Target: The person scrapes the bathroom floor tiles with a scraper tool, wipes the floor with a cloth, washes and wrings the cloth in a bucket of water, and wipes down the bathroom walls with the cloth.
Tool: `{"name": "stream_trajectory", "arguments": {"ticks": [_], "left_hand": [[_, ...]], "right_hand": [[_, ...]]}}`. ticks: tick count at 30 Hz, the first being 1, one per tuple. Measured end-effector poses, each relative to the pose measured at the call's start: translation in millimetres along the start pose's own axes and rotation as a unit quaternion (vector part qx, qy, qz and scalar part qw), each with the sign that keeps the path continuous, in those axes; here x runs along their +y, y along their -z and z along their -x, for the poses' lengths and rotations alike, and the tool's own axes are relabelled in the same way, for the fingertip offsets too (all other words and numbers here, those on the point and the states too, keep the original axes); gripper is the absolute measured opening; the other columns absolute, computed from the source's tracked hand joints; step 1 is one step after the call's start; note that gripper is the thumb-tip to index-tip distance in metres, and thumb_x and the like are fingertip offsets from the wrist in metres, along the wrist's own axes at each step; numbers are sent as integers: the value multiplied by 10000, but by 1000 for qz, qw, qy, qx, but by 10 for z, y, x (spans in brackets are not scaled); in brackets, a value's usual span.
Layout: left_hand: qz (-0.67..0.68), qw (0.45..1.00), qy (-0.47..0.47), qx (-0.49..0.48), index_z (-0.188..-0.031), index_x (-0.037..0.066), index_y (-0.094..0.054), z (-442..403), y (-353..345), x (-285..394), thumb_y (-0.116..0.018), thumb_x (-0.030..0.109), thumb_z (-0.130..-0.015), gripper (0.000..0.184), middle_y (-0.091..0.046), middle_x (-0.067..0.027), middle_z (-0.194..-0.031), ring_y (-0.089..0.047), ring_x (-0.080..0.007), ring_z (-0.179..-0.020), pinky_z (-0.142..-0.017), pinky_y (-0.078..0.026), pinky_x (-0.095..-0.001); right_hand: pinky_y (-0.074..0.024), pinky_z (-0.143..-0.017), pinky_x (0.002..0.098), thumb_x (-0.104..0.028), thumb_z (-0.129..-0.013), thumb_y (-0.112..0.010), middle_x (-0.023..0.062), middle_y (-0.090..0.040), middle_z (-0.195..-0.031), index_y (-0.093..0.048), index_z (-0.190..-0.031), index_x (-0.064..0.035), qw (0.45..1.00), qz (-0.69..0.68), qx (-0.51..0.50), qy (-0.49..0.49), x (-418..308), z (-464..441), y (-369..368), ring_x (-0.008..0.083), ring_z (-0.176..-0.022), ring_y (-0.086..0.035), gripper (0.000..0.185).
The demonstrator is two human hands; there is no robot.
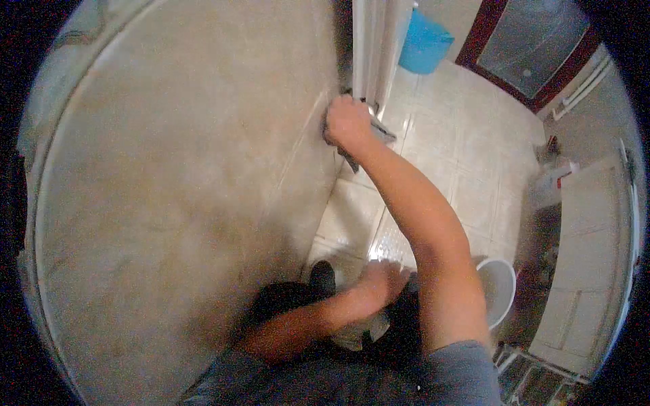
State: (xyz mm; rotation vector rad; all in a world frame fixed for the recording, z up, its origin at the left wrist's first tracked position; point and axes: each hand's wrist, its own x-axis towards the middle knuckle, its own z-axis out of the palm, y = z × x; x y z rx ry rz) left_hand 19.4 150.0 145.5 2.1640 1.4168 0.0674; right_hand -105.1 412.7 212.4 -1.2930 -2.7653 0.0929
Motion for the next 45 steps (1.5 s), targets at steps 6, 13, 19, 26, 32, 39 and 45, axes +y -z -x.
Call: {"name": "stream_trajectory", "arguments": {"ticks": [6,13,19,26,32,39,45], "left_hand": [[-34,998,-23,56,-997,98,-692,-116,-260,-160,-565,144,-885,175,-693,-87,-986,-674,-249,-943,-775,-509,-395],[23,1000,-11,9,-1046,26,-646,127,10,16,-486,159,-913,247,-661,-202,-967,-647,-360,-966,-807,-505,-503],[-7,1000,-10,5,-1098,33,-633,60,129,6,-527,140,-897,251,-668,-176,-1035,-665,-332,-949,-778,-530,-473],[51,998,33,-7,-1134,36,-621,40,83,0,-512,170,-922,273,-665,-141,-1094,-661,-343,-942,-819,-505,-484],[2,999,-1,-33,-1053,80,-674,-81,-38,-114,-462,173,-935,260,-679,-155,-1031,-657,-369,-935,-778,-505,-531],[-33,999,-31,24,-1054,36,-631,85,49,5,-550,118,-877,212,-660,-167,-969,-656,-344,-911,-754,-525,-470],[3,1000,-15,23,-1043,38,-627,109,130,35,-544,114,-883,196,-654,-160,-949,-653,-333,-892,-769,-514,-463]], "right_hand": [[-408,-852,485,-162,-865,-504,147,-608,-1072,-654,-1025,3,988,42,148,-26,-106,184,-522,354,-985,-556,275],[-423,-898,432,-144,-790,-599,114,-580,-1182,-635,-1143,-44,955,25,131,266,376,1125,-980,314,-1076,-522,369],[-434,-905,448,-69,-691,-689,125,-568,-1247,-562,-1215,-54,932,-64,310,175,385,1141,-133,350,-1081,-535,539],[-434,-999,438,-240,-670,-814,130,-563,-1276,-493,-1307,-58,992,42,35,114,292,141,-144,350,-1146,-557,736],[-468,-878,446,-168,-778,-670,135,-614,-1041,-579,-1129,-44,984,65,166,11,120,333,-408,309,-1031,-598,383],[-499,-822,437,-76,-757,-674,191,-621,-996,-564,-1135,-45,988,-71,136,-31,366,956,-75,377,-966,-619,395],[-518,-824,479,-59,-755,-650,181,-635,-1038,-572,-1119,-74,932,-186,308,-45,504,763,396,386,-993,-623,372]]}}
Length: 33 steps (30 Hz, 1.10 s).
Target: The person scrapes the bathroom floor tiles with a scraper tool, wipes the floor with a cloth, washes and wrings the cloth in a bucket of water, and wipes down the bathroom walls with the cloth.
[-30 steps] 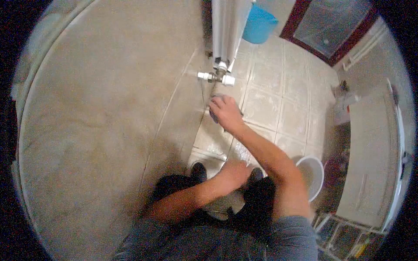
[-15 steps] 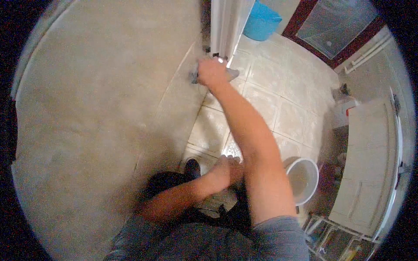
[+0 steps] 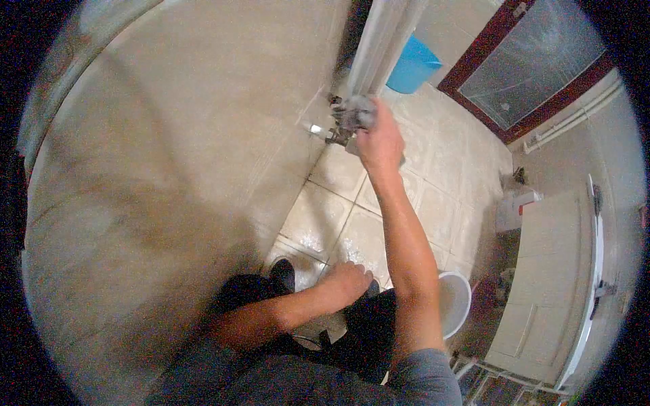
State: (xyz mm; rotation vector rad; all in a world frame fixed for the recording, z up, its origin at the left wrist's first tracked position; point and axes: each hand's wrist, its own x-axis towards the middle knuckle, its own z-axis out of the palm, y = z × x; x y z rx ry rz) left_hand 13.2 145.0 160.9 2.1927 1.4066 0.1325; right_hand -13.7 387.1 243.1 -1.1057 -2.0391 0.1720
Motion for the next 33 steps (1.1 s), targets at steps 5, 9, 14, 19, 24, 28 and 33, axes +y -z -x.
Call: {"name": "stream_trajectory", "arguments": {"ticks": [5,9,14,19,24,28,33], "left_hand": [[0,1000,22,21,-1041,30,-630,-18,-79,-62,-528,124,-893,203,-655,-156,-958,-648,-328,-906,-771,-515,-456],[15,1000,13,24,-1036,27,-635,35,-27,-57,-506,126,-901,212,-658,-159,-965,-648,-320,-923,-770,-512,-461],[3,1000,3,21,-1005,26,-643,-9,-194,-33,-514,122,-892,197,-669,-167,-935,-657,-323,-901,-759,-516,-460],[16,999,-27,24,-985,29,-645,-1,-160,-12,-539,123,-879,177,-676,-166,-914,-660,-323,-890,-762,-517,-461],[17,999,-30,31,-986,27,-646,36,-23,-61,-529,105,-881,175,-674,-166,-918,-660,-326,-875,-759,-522,-461],[-3,1000,10,12,-999,23,-643,25,-34,-18,-533,116,-881,187,-671,-161,-923,-662,-324,-870,-741,-526,-458],[-19,999,-34,10,-1025,46,-658,28,-30,22,-533,139,-892,205,-670,-161,-924,-664,-323,-873,-728,-526,-468]], "right_hand": [[-535,-793,485,-178,-795,-633,180,-646,-1036,-574,-1095,-60,963,170,-188,90,111,1,-672,382,-1000,-631,328],[-542,-797,472,-214,-786,-642,204,-677,-967,-612,-1091,-18,969,109,-219,-25,269,-14,-595,379,-924,-667,364],[-523,-816,440,-226,-749,-659,254,-693,-982,-631,-1125,7,919,22,-321,-229,651,-277,-214,377,-943,-684,443],[-507,-840,450,-236,-764,-664,248,-676,-1019,-570,-1176,1,968,1,-48,-248,393,-62,227,388,-967,-663,484],[-476,-884,448,-210,-734,-699,164,-602,-1151,-548,-1172,-50,995,78,-14,53,186,114,-373,369,-1039,-593,491],[-502,-820,456,-181,-691,-716,153,-625,-1110,-546,-1158,-77,964,204,-160,69,107,38,-622,363,-975,-618,508],[-512,-811,494,-149,-735,-675,202,-653,-1012,-495,-1207,-120,942,90,-302,112,186,-101,-162,408,-961,-619,507]]}}
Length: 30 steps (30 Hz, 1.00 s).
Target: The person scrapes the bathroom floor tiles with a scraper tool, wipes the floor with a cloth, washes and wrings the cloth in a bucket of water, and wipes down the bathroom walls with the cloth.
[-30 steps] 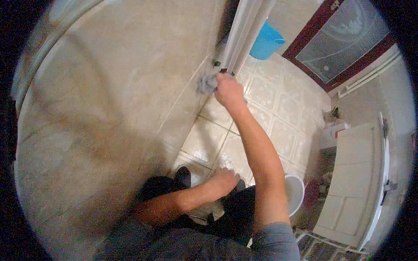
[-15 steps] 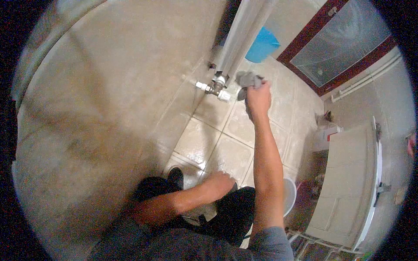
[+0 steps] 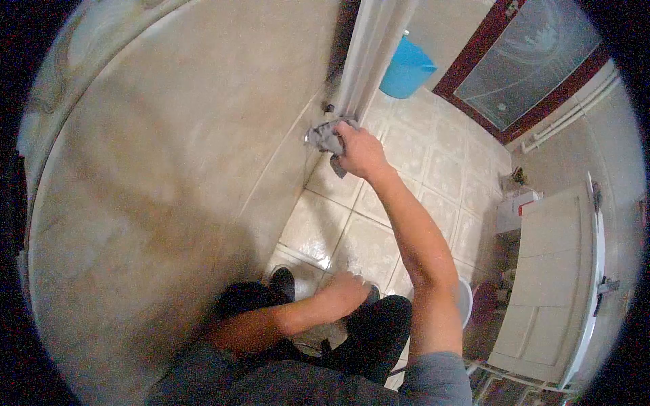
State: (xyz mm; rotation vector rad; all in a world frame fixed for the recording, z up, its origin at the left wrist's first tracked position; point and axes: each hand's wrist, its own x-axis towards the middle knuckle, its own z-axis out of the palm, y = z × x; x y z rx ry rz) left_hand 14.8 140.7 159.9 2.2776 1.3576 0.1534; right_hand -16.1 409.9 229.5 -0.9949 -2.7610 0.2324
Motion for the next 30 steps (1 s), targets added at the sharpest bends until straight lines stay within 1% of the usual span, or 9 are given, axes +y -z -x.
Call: {"name": "stream_trajectory", "arguments": {"ticks": [5,10,12,16,20,22,25,27,30], "left_hand": [[2,1000,14,-5,-1017,55,-670,-69,-104,-15,-522,139,-892,211,-673,-157,-924,-666,-333,-862,-725,-522,-479],[-14,998,-22,50,-970,36,-687,-12,-294,-25,-503,153,-907,227,-677,-176,-955,-670,-337,-883,-723,-523,-489],[-23,999,33,-30,-979,71,-695,-112,-428,10,-556,163,-896,186,-705,-77,-945,-685,-282,-922,-770,-517,-423],[-13,991,42,-126,-974,82,-695,-189,-514,-17,-562,166,-896,175,-712,-89,-982,-690,-275,-931,-747,-526,-413],[-26,997,15,-65,-953,104,-708,-86,-217,26,-570,161,-891,161,-716,-93,-1002,-694,-260,-929,-744,-531,-411],[-5,1000,4,9,-968,12,-691,-99,-299,-32,-500,167,-917,251,-681,-203,-921,-678,-366,-850,-729,-540,-494],[26,998,40,-32,-992,5,-677,-148,-203,10,-508,150,-914,237,-675,-204,-922,-674,-374,-847,-710,-545,-481],[27,999,26,-30,-994,-3,-672,-98,-144,20,-506,148,-915,239,-677,-202,-915,-675,-373,-845,-707,-544,-483],[24,999,9,-36,-988,-12,-668,-45,-103,41,-504,141,-914,236,-680,-197,-902,-676,-369,-842,-700,-543,-486]], "right_hand": [[-523,-820,497,-329,-756,-693,213,-662,-1049,-483,-1112,-35,994,72,-64,-59,-18,-307,-190,400,-1001,-643,508],[-537,-806,486,-338,-750,-727,191,-682,-1020,-503,-1119,-27,990,99,-90,-50,-36,-592,-232,386,-987,-655,532],[-540,-801,484,-339,-750,-735,187,-687,-1007,-509,-1122,-21,986,107,-111,-61,10,-650,-185,386,-981,-658,539],[-561,-762,463,-185,-722,-698,191,-701,-970,-607,-1031,-24,985,114,-126,4,75,-717,-107,372,-896,-689,360],[-525,-800,483,-175,-754,-652,197,-687,-998,-570,-1136,-74,986,67,-147,32,149,-674,-21,391,-967,-657,404],[-519,-812,473,-156,-752,-647,199,-686,-992,-582,-1124,-69,987,47,-151,4,187,-607,-31,390,-960,-657,388],[-518,-809,471,-141,-754,-649,191,-689,-960,-588,-1094,-56,983,-110,-138,-42,199,-478,8,394,-938,-656,356],[-552,-736,464,-144,-755,-667,197,-696,-940,-615,-1022,-40,992,51,-107,-37,-158,-174,300,389,-886,-680,292],[-549,-706,475,-160,-743,-678,199,-696,-895,-607,-976,-3,988,103,-93,-69,-426,202,333,365,-849,-691,289]]}}
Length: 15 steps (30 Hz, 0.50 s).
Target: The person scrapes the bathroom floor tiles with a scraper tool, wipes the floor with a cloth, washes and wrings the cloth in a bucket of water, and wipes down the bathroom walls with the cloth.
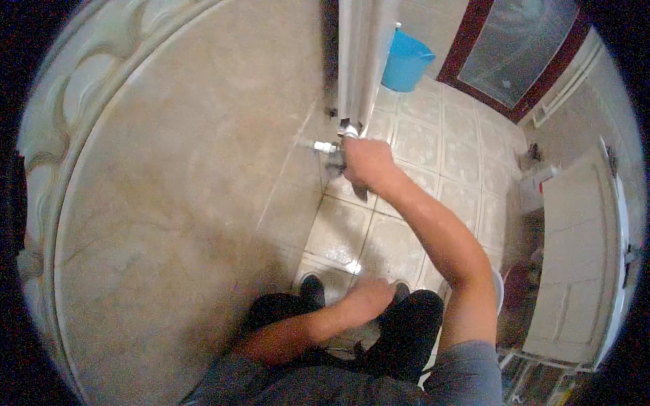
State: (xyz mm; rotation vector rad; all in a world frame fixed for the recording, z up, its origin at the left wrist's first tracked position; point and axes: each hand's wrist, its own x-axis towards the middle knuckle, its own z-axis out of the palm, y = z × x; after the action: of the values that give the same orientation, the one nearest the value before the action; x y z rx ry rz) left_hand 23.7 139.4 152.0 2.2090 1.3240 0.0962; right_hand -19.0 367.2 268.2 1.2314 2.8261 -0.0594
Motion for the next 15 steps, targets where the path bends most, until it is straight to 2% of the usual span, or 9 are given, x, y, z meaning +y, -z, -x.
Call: {"name": "stream_trajectory", "arguments": {"ticks": [4,6,11,13,15], "left_hand": [[12,1000,-1,20,-986,-13,-667,5,62,18,-508,120,-903,223,-685,-186,-878,-677,-358,-841,-699,-541,-486],[4,1000,-3,30,-1000,-2,-667,-13,-17,2,-505,124,-906,225,-680,-192,-889,-676,-355,-846,-705,-538,-485],[15,1000,10,11,-1040,33,-663,-25,-3,-34,-499,132,-912,230,-667,-202,-936,-671,-351,-865,-732,-532,-485],[7,1000,24,8,-1048,53,-665,-17,-2,-6,-505,142,-911,229,-661,-196,-962,-670,-347,-873,-732,-536,-483],[-19,1000,2,15,-1054,52,-662,-34,-103,-26,-501,149,-917,233,-665,-188,-968,-672,-344,-878,-731,-542,-478]], "right_hand": [[-547,-703,480,-149,-727,-681,201,-689,-916,-582,-1017,-5,998,-13,-40,-56,79,51,-61,363,-847,-689,339],[-528,-722,496,-147,-778,-617,203,-680,-858,-536,-1027,-29,992,-48,117,-4,120,-109,-224,398,-837,-671,288],[-541,-730,480,-176,-789,-596,176,-703,-922,-502,-1048,-15,996,21,76,-32,137,-546,-409,376,-849,-685,318],[-565,-744,434,-238,-786,-640,159,-693,-1025,-584,-1114,-15,998,37,-13,-45,141,-625,-267,317,-915,-705,401],[-566,-753,420,-251,-788,-641,150,-694,-1045,-619,-1124,-34,997,57,-44,-41,37,-632,-117,308,-929,-706,400]]}}
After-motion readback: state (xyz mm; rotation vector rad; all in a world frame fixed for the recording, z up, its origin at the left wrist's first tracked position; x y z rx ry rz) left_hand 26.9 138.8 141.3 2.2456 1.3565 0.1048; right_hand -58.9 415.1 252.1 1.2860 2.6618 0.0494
